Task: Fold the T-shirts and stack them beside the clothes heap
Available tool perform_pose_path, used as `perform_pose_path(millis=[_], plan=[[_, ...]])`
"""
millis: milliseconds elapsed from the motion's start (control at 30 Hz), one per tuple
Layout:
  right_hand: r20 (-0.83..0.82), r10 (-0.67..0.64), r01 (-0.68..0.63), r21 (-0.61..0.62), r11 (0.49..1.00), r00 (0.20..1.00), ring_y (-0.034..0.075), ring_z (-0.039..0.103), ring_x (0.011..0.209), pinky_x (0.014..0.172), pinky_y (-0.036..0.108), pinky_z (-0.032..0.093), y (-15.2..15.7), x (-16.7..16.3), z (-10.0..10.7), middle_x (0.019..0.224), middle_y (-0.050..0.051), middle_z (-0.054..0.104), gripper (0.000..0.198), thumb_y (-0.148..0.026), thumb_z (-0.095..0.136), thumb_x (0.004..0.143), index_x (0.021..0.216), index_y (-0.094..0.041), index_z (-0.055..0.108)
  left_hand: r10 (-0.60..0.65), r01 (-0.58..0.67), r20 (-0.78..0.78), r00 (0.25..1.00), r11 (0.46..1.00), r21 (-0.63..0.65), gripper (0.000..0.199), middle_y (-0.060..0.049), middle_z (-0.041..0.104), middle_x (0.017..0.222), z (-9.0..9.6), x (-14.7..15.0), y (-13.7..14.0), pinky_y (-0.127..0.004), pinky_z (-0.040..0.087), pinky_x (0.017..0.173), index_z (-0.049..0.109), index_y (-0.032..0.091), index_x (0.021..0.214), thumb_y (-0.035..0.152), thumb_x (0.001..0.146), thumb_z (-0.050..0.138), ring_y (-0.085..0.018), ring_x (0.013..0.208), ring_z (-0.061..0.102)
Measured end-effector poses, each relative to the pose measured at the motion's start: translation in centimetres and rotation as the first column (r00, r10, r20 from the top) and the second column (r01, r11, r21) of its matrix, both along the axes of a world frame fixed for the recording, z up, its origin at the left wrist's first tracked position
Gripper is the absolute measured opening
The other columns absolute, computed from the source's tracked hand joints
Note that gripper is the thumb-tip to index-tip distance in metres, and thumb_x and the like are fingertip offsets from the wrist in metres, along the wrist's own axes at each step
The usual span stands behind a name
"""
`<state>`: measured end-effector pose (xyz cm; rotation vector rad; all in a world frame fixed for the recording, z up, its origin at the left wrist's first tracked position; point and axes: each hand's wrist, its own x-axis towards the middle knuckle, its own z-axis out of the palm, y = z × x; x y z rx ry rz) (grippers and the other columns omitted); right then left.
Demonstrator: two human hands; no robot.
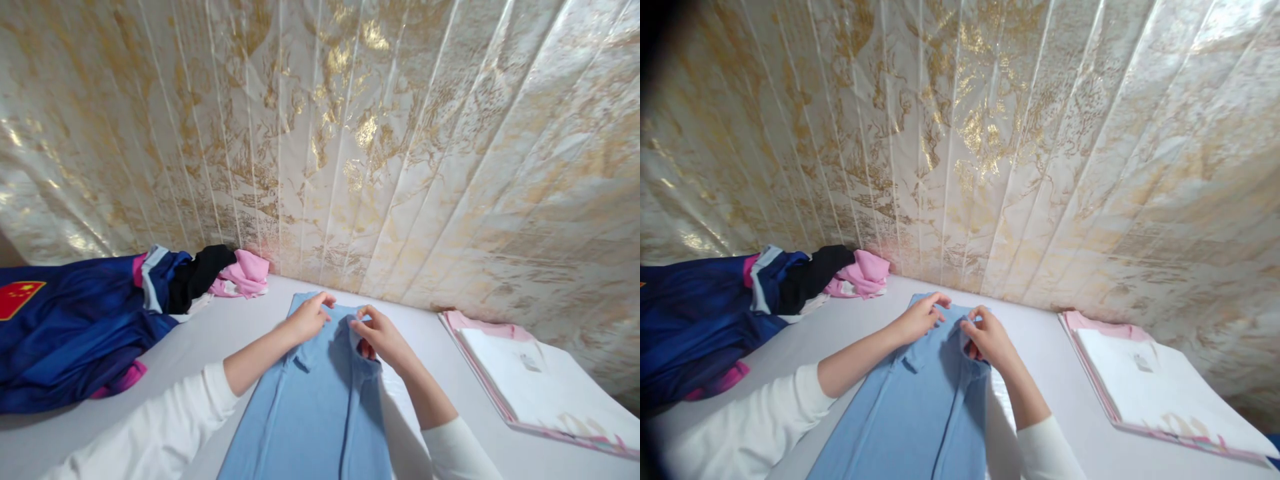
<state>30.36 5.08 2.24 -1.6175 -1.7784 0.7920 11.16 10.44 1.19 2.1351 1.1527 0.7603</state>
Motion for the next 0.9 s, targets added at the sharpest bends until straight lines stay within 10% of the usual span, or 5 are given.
perform_pose_path(millis=[167,333,533,900], plan=[[-0.244,0.034,-0.039,-0.018,0.999,0.969,0.015,0.063,0.056,0.046,0.025,0.046,3.2,-0.1,0.7,0.08,0.004,0.07,0.028,-0.039,0.042,0.086,0.107,-0.023,0.051,0.143,-0.146,-0.052,0.988,0.988,-0.05,0.032,-0.01,0.064,0.112,0.2,-2.9,-1.9,-0.027,0.051,0.07,0.047,0.015,0.12,0.016,0.093,0.029,-0.015,0.077,0.068],[-0.115,-0.064,0.073,0.075,0.995,0.991,0.013,0.059,0.06,0.055,0.024,0.046,5.8,3.9,-0.7,0.079,0.002,0.068,0.023,-0.017,0.047,0.065,0.083,-0.02,0.06,0.184,-0.181,-0.218,0.959,0.983,0.03,0.034,-0.009,0.067,0.103,1.2,-2.3,-4.8,-0.034,0.048,0.081,0.055,0.018,0.114,0.041,0.09,0.051,-0.025,0.092,0.065],[0.044,-0.026,0.019,0.15,0.988,0.999,0.015,0.059,0.063,0.065,0.027,0.047,6.2,4.7,-2.7,0.08,0.002,0.07,0.029,-0.016,0.048,0.064,0.084,-0.021,0.069,0.196,-0.149,-0.4,0.895,0.978,0.145,0.009,-0.01,0.066,0.099,1.5,0.2,-4.8,-0.035,0.043,0.09,0.063,0.017,0.089,0.016,0.084,0.055,-0.027,0.102,0.059],[0.223,-0.077,0.026,0.224,0.974,0.972,0.019,0.064,0.083,0.074,0.027,0.043,7.8,3.8,-3.9,0.089,0.002,0.072,0.018,-0.021,0.05,0.083,0.083,-0.024,0.068,0.164,-0.05,-0.503,0.849,0.971,0.233,0.032,-0.008,0.063,0.106,3.0,-1.9,-3.5,-0.032,0.045,0.082,0.06,0.019,0.102,0.0,0.079,0.048,-0.024,0.101,0.059]])
